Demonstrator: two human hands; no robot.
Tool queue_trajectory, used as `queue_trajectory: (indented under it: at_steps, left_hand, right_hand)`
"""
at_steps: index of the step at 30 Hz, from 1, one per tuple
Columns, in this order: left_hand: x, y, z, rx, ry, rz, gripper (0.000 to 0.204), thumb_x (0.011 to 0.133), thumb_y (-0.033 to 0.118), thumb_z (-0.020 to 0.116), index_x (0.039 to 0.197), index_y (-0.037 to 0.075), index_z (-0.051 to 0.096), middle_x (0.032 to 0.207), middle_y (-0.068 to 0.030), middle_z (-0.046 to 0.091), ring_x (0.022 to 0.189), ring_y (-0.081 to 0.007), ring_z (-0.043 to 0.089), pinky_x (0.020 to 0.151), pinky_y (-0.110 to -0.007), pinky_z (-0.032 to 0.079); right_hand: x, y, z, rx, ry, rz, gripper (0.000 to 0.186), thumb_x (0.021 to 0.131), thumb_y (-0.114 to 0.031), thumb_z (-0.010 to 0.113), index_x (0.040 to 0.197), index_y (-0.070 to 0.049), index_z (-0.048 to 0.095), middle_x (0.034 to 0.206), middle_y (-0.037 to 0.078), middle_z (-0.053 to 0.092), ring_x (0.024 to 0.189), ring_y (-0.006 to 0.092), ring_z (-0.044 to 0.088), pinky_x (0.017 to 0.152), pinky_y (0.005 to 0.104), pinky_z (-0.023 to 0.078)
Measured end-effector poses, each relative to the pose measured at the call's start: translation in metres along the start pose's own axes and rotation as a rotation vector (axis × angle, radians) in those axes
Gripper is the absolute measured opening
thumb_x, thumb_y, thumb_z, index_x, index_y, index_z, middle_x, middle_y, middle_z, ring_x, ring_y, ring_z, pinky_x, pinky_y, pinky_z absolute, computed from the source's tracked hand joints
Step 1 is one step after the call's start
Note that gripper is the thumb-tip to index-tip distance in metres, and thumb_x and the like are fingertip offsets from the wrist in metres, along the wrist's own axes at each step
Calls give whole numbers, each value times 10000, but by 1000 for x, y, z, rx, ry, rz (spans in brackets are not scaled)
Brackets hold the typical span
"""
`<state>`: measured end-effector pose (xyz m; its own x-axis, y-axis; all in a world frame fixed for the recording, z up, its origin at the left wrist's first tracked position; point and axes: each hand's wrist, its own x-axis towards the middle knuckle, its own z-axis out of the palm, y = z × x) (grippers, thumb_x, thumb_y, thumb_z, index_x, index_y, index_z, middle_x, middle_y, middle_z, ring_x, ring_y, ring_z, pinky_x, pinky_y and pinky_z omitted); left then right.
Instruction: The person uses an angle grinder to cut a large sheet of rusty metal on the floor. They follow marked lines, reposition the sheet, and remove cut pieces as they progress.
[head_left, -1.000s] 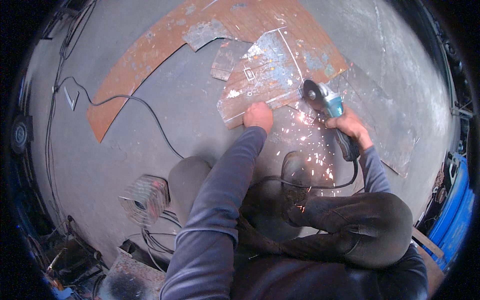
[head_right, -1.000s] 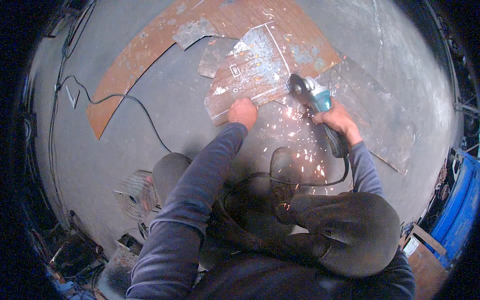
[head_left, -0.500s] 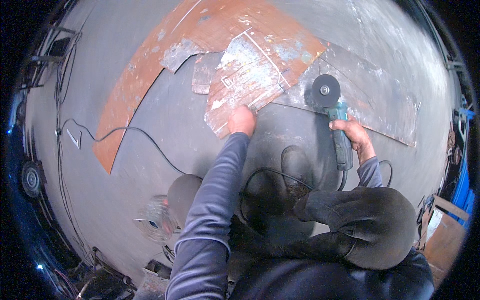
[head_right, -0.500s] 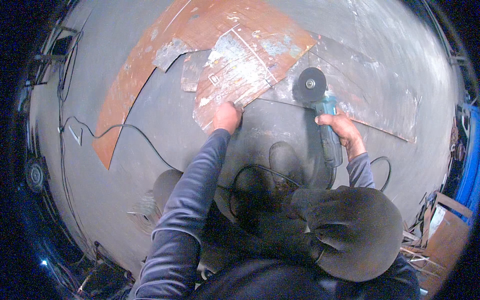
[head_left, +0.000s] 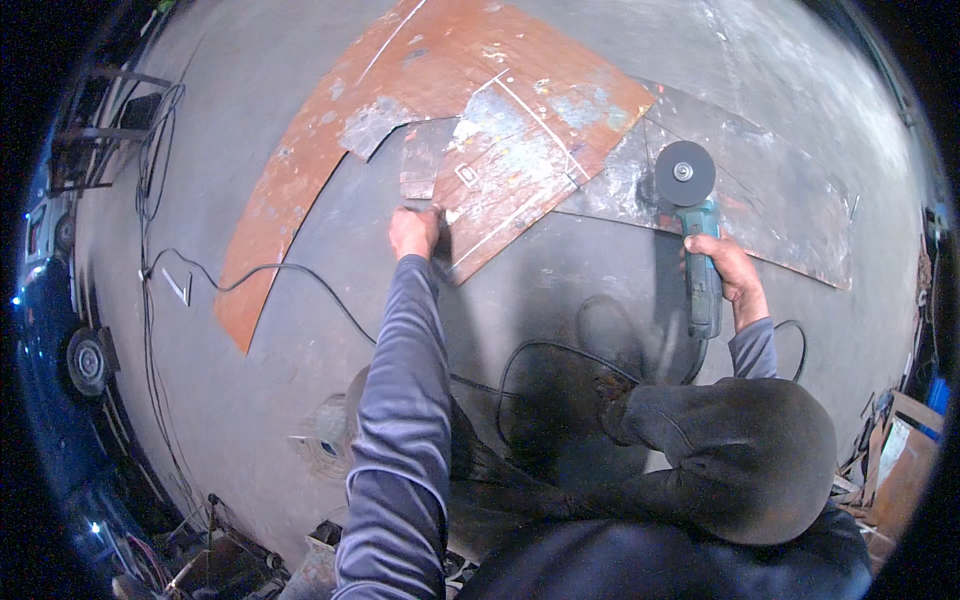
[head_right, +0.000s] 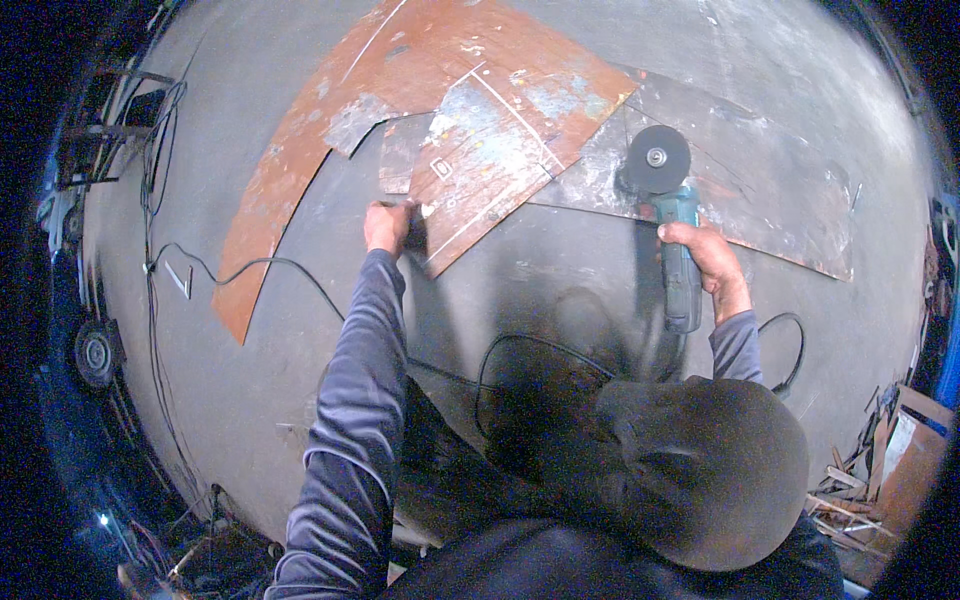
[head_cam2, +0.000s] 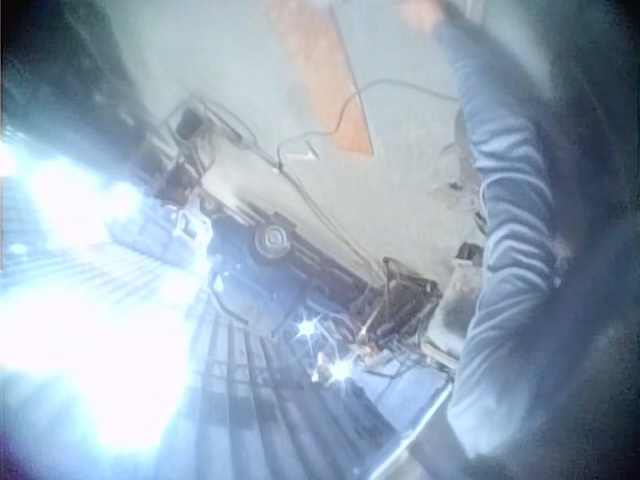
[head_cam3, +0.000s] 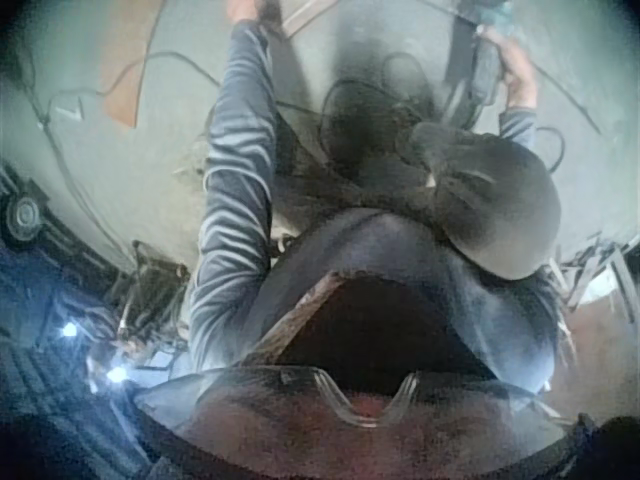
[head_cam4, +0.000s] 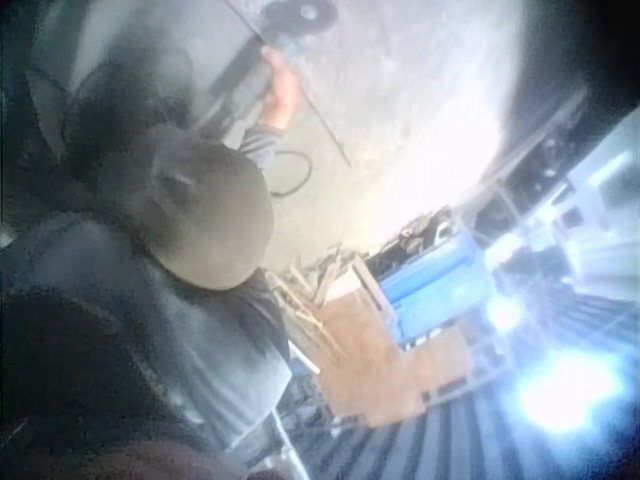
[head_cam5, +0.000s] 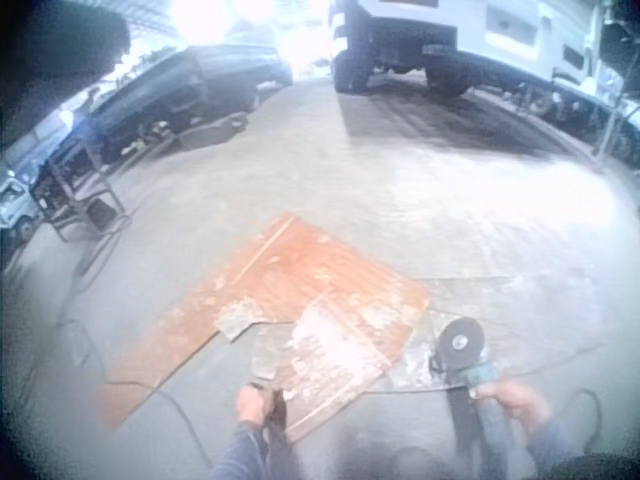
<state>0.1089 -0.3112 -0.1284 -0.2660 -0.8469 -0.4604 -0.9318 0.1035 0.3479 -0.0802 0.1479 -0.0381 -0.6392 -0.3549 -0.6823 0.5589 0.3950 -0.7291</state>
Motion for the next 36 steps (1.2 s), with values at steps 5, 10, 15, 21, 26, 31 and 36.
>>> queue_trajectory:
  at_steps: [5, 10, 15, 21, 26, 31, 36]
  left_hand:
    - [12, -3, 4, -48, -6, -61, 701, 836, 483, 770, 1288, -44, 669, 1356, -286, 649, 1291, -420, 618, 1083, -460, 495]
    - [14, -9, 3, -119, 10, -35, 598, 833, 437, 763, 1203, -31, 723, 1282, -289, 686, 1248, -433, 641, 1068, -459, 503]
    - [14, -6, 14, -62, -37, 43, 574, 834, 424, 762, 1208, -10, 736, 1277, -280, 690, 1231, -425, 651, 1060, -462, 508]
    - [18, -17, 18, 16, -79, 152, 537, 863, 450, 744, 1121, -21, 759, 1203, -260, 725, 1158, -400, 691, 985, -452, 530]
    - [31, -32, 24, 42, -357, 195, 471, 904, 411, 746, 1032, -43, 761, 1045, -209, 770, 915, -283, 716, 858, -417, 535]
    - [-16, -35, 32, -135, -605, 80, 487, 904, 404, 748, 1055, -59, 747, 992, -130, 755, 892, -246, 669, 826, -388, 525]
    - [-57, 19, 8, 477, -484, 395, 581, 885, 478, 746, 1147, -41, 742, 1241, -245, 724, 1087, -373, 716, 957, -446, 539]
  right_hand:
    - [5, 0, -2, 12, -24, -34, 530, 823, -274, 799, 1218, -6, 569, 967, 126, 685, 794, 238, 703, 710, 405, 606]
    - [5, -5, 5, 36, -27, -37, 554, 822, -273, 787, 1241, 10, 562, 954, 133, 688, 784, 244, 696, 715, 408, 607]
    - [8, -9, 3, -23, -30, -53, 549, 821, -281, 791, 1245, 7, 593, 951, 123, 689, 796, 235, 701, 712, 403, 606]
    - [6, -13, 13, -7, -30, -72, 570, 819, -282, 798, 1264, 18, 603, 943, 118, 690, 774, 227, 707, 694, 394, 605]
    - [7, -23, 8, -14, -36, -71, 554, 829, -265, 785, 1268, 18, 600, 958, 117, 691, 778, 222, 706, 695, 386, 603]
    - [5, -30, 19, 23, -66, -67, 545, 832, -272, 771, 1270, 6, 604, 1000, 105, 699, 806, 207, 696, 734, 368, 592]
    - [8, -36, 20, 63, -41, -92, 591, 837, -258, 768, 1320, 11, 561, 1032, 116, 713, 829, 202, 697, 745, 364, 599]
